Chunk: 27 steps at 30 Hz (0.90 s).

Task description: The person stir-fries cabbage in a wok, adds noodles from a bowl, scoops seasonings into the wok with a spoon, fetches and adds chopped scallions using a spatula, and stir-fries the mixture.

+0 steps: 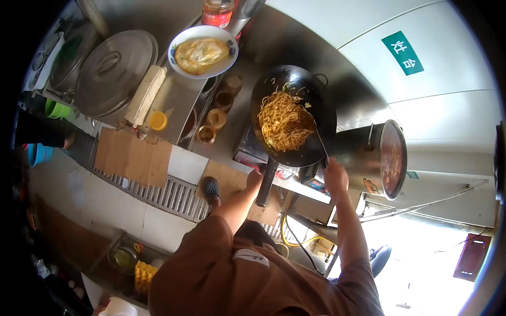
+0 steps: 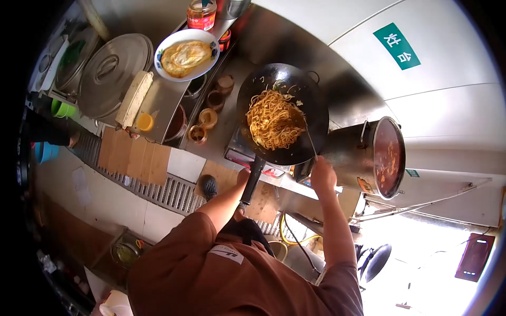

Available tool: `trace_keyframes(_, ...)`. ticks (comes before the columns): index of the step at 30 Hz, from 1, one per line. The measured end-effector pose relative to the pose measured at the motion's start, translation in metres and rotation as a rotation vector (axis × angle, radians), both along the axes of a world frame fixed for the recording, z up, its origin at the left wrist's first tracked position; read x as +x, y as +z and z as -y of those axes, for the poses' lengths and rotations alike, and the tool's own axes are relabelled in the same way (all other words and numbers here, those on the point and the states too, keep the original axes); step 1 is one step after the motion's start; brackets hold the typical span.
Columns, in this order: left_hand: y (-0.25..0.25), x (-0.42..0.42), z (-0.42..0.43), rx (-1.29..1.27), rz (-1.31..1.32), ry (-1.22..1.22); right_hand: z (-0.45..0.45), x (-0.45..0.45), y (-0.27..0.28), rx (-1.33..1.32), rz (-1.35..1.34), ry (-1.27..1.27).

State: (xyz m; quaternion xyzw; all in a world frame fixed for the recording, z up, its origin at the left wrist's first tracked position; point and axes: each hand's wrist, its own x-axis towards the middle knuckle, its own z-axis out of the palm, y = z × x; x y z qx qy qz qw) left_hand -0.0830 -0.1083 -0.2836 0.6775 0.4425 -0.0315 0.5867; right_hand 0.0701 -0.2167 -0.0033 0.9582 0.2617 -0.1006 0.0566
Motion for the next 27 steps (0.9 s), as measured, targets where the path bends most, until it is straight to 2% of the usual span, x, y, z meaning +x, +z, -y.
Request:
trace_keyframes(1, 0.011, 0.0, -0.001, 0.06, -0.044, -0.041, 0.011, -0.003, -0.011, 0.055, 0.086, 0.116)
trace_keyframes(2, 0.01, 0.0, -0.001, 0.067, -0.042, -0.039, 0.012, -0.012, -0.001, 0.062, 0.088, 0.118)
trace_keyframes(4, 0.004, -0.003, 0.003, 0.425, 0.048, -0.12, 0.012, -0.03, 0.029, 0.15, -0.12, 0.101)
trace_keyframes(5, 0.029, -0.005, -0.005, 0.411, 0.084, -0.188, 0.02, -0.024, 0.033, 0.179, -0.19, 0.078)
trace_keyframes(6, 0.013, -0.003, -0.003, 0.417, 0.087, -0.182, 0.03, -0.019, 0.03, 0.184, -0.185, 0.084)
trace_keyframes(7, -0.003, 0.0, -0.004, 0.356, 0.211, -0.133, 0.041, -0.012, 0.021, 0.189, -0.161, 0.022)
trace_keyframes(8, -0.001, -0.002, -0.008, 0.298, 0.328, -0.082, 0.048, -0.009, 0.015, 0.197, -0.145, -0.036)
trace_keyframes(9, 0.001, -0.004, -0.009, 0.351, 0.365, -0.084, 0.052, -0.011, 0.014, 0.235, -0.143, -0.044)
trace_keyframes(10, 0.004, -0.005, -0.006, 0.422, 0.254, -0.142, 0.062, -0.011, 0.007, 0.25, -0.164, -0.021)
trace_keyframes(11, 0.031, -0.012, -0.008, 0.49, 0.123, -0.184, 0.078, -0.006, -0.005, 0.325, -0.162, -0.03)
trace_keyframes(12, 0.054, -0.03, -0.015, 0.44, 0.319, -0.226, 0.089, -0.004, -0.019, 0.395, -0.19, -0.016)
trace_keyframes(13, 0.005, -0.026, -0.01, 0.095, 0.322, -0.02, 0.096, -0.004, -0.025, 0.484, -0.154, 0.127)
trace_keyframes(14, 0.026, -0.05, -0.009, -0.503, 0.44, 0.161, 0.11, 0.002, -0.051, 0.661, -0.19, 0.167)
trace_keyframes(15, 0.097, -0.067, -0.02, -0.795, 0.186, 0.471, 0.116, 0.002, -0.064, 0.76, -0.308, 0.058)
trace_keyframes(16, 0.068, -0.087, -0.023, -1.024, 0.339, 0.48, 0.134, 0.016, -0.096, 0.836, -0.294, 0.127)
trace_keyframes(17, 0.076, -0.118, -0.021, -0.78, 0.354, 0.512, 0.135, 0.014, -0.1, 0.843, -0.289, 0.181)
trace_keyframes(18, 0.092, -0.146, -0.019, -0.55, 0.33, 0.5, 0.142, 0.018, -0.116, 0.785, -0.023, 0.278)
trace_keyframes(20, 0.122, -0.209, -0.007, -0.224, 0.243, 0.57, 0.121, -0.015, -0.053, 0.563, -0.564, -0.142)
trace_keyframes(22, 0.108, -0.267, 0.011, -0.044, 0.159, 0.663, 0.132, 0.012, -0.084, 0.734, -0.724, -0.152)
trace_keyframes(24, 0.073, -0.338, 0.036, -0.004, 0.114, 0.838, 0.13, 0.018, -0.091, 0.82, -0.743, -0.12)
trace_keyframes(25, 0.062, -0.369, 0.055, -0.444, 0.262, 1.211, 0.124, 0.011, -0.079, 0.844, -0.696, -0.128)
trace_keyframes(26, 0.072, -0.398, 0.093, -0.32, 0.251, 1.365, 0.12, -0.001, -0.062, 0.874, -0.652, -0.135)
trace_keyframes(27, 0.077, -0.401, 0.102, -0.313, 0.259, 1.389, 0.116, -0.002, -0.06, 0.871, -0.663, -0.111)
